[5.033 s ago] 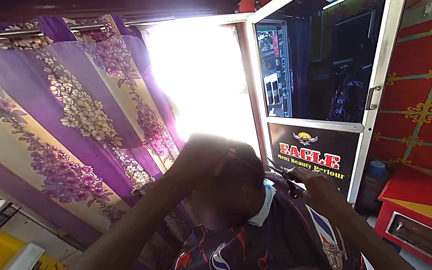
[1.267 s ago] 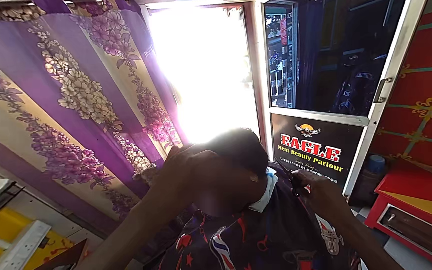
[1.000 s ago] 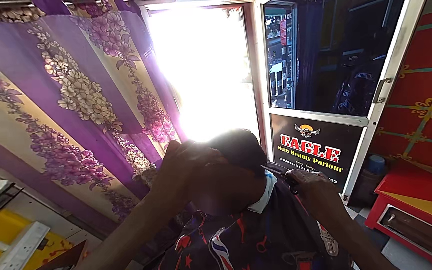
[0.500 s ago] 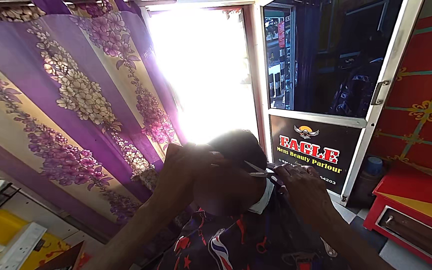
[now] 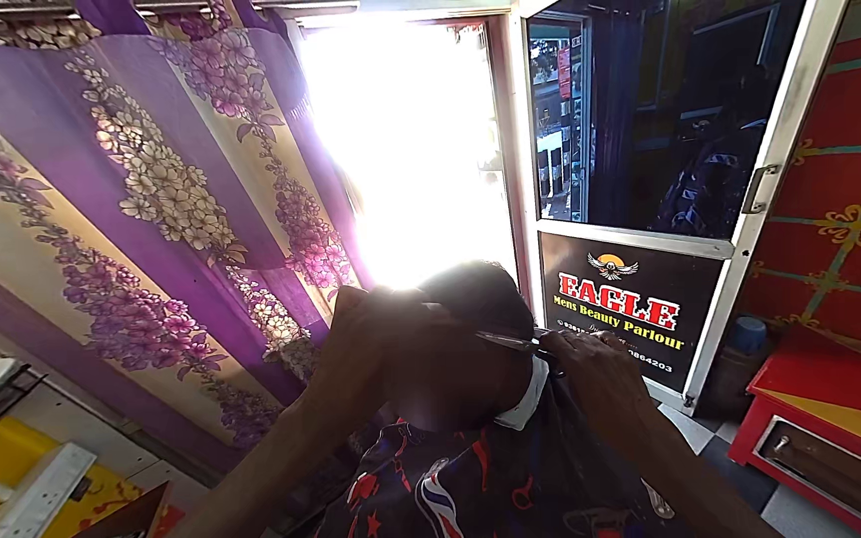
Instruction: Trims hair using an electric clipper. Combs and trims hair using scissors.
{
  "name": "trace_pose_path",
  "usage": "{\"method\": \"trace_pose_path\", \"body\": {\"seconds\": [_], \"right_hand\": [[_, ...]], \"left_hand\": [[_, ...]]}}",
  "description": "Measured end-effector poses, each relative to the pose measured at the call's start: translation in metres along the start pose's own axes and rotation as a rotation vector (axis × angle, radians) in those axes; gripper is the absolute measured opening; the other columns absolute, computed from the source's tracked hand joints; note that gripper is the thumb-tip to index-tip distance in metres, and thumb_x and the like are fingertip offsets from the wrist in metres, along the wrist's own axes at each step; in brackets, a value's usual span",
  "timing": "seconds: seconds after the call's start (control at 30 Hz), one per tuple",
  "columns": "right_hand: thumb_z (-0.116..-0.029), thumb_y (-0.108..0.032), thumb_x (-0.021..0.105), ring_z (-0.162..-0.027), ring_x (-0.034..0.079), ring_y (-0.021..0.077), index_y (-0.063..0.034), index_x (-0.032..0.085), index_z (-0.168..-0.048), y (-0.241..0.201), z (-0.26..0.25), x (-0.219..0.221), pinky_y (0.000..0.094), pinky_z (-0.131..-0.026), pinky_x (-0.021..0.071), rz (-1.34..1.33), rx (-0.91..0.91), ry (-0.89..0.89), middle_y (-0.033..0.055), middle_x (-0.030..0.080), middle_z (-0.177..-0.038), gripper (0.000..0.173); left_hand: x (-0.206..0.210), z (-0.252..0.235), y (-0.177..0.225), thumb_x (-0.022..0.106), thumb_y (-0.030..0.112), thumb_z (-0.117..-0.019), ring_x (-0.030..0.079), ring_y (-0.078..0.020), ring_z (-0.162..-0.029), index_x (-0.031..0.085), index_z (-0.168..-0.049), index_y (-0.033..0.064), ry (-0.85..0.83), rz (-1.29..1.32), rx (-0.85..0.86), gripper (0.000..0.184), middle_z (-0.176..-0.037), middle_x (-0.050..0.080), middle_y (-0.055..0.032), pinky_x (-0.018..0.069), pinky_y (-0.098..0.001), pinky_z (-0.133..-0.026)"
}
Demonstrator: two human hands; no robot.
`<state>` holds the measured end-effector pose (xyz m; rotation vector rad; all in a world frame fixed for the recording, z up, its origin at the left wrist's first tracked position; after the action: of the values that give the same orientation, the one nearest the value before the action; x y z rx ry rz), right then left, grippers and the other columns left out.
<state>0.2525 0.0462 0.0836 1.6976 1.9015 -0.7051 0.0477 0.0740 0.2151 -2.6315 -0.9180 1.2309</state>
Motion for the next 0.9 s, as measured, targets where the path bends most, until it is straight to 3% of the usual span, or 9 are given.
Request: {"method": "trace_pose_path", "body": {"seconds": [0.1, 0.17, 0.3, 0.47, 0.57, 0.63, 0.7, 0.77, 0.9], "right_hand": [[-0.0762, 0.007, 0.079, -0.082, 0.074, 0.0245, -0.0121, 0.073, -0.104, 0.009, 0.005, -0.003, 0.0480, -0.070, 0.0571, -0.117, 0.054, 0.049, 0.0044, 0.075, -0.092, 0.034], [-0.0756, 0.006, 0.079, -0.078, 0.073, 0.0278, -0.0098, 0.074, -0.105, 0.017, 0.009, 0.000, 0.0509, -0.067, 0.0578, -0.182, 0.117, 0.048, 0.0068, 0.075, -0.094, 0.034], [-0.0750, 0.005, 0.081, -0.078, 0.073, 0.0294, -0.0100, 0.074, -0.106, 0.032, 0.020, 0.010, 0.0535, -0.069, 0.0577, -0.188, 0.194, 0.007, 0.0074, 0.075, -0.094, 0.035], [-0.0749, 0.005, 0.082, -0.080, 0.073, 0.0294, -0.0097, 0.075, -0.108, 0.041, 0.028, 0.012, 0.0549, -0.073, 0.0582, -0.188, 0.198, -0.012, 0.0071, 0.076, -0.095, 0.037], [-0.0756, 0.005, 0.081, -0.081, 0.074, 0.0302, -0.0093, 0.075, -0.109, 0.044, 0.030, 0.011, 0.0562, -0.076, 0.0579, -0.191, 0.200, -0.022, 0.0081, 0.076, -0.095, 0.037], [-0.0744, 0.004, 0.081, -0.080, 0.073, 0.0297, -0.0095, 0.075, -0.108, 0.048, 0.031, 0.010, 0.0555, -0.074, 0.0582, -0.182, 0.186, -0.005, 0.0075, 0.076, -0.094, 0.037], [-0.0731, 0.003, 0.082, -0.080, 0.073, 0.0297, -0.0098, 0.075, -0.108, 0.051, 0.033, 0.009, 0.0562, -0.075, 0.0582, -0.179, 0.188, 0.001, 0.0069, 0.076, -0.094, 0.038], [-0.0721, 0.004, 0.083, -0.079, 0.073, 0.0301, -0.0096, 0.075, -0.107, 0.055, 0.034, 0.007, 0.0569, -0.074, 0.0583, -0.179, 0.202, 0.002, 0.0070, 0.076, -0.093, 0.039], [-0.0738, 0.004, 0.083, -0.082, 0.074, 0.0300, -0.0096, 0.075, -0.107, 0.056, 0.030, 0.005, 0.0575, -0.075, 0.0583, -0.177, 0.199, -0.002, 0.0072, 0.076, -0.096, 0.037]], "left_hand": [[-0.012, 0.002, -0.001, 0.064, 0.027, -0.0987, 0.064, -0.0135, -0.092, 0.077, -0.113, 0.0178, 0.131, 0.048, -0.055, 0.022, -0.108, 0.074, 0.0011, 0.0391, -0.0432, -0.083], [-0.021, 0.003, -0.007, 0.064, 0.027, -0.0984, 0.062, -0.0100, -0.083, 0.077, -0.112, 0.0171, 0.197, 0.071, -0.143, 0.021, -0.098, 0.072, 0.0027, 0.0396, -0.0427, -0.080], [-0.012, 0.010, -0.022, 0.058, 0.027, -0.1002, 0.061, -0.0093, -0.067, 0.078, -0.103, 0.0185, 0.087, 0.021, -0.254, 0.022, -0.085, 0.073, 0.0059, 0.0421, -0.0435, -0.074], [0.007, 0.022, -0.007, 0.054, 0.034, -0.1017, 0.053, -0.0095, -0.058, 0.078, -0.097, 0.0221, -0.013, -0.022, -0.157, 0.027, -0.072, 0.064, 0.0083, 0.0382, -0.0416, -0.068], [0.015, 0.032, 0.005, 0.053, 0.032, -0.1016, 0.062, -0.0106, -0.067, 0.078, -0.100, 0.0235, -0.034, -0.033, -0.047, 0.027, -0.080, 0.068, 0.0073, 0.0436, -0.0423, -0.073], [0.010, 0.042, 0.011, 0.052, 0.031, -0.1044, 0.064, -0.0098, -0.077, 0.076, -0.102, 0.0231, 0.043, -0.004, 0.037, 0.026, -0.090, 0.072, 0.0062, 0.0418, -0.0420, -0.083], [-0.005, 0.051, 0.002, 0.052, 0.030, -0.1054, 0.066, -0.0070, -0.084, 0.076, -0.103, 0.0230, 0.145, 0.031, 0.011, 0.025, -0.097, 0.075, 0.0056, 0.0402, -0.0398, -0.088], [-0.016, 0.057, -0.020, 0.056, 0.029, -0.1024, 0.062, -0.0026, -0.078, 0.078, -0.103, 0.0232, 0.180, 0.082, -0.106, 0.023, -0.093, 0.074, 0.0079, 0.0386, -0.0389, -0.084], [-0.004, 0.067, -0.044, 0.059, 0.036, -0.0979, 0.057, 0.0012, -0.068, 0.080, -0.098, 0.0272, 0.047, 0.144, -0.230, 0.023, -0.085, 0.070, 0.0156, 0.0420, -0.0397, -0.078]]}}
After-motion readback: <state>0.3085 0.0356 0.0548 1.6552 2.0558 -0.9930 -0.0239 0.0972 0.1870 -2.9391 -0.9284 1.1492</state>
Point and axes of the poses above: each hand's wrist, its own z-axis away from the middle knuckle, its own x-axis out of the palm, y = z × x, the point moved 9 cm from there along -z, towards the middle knuckle
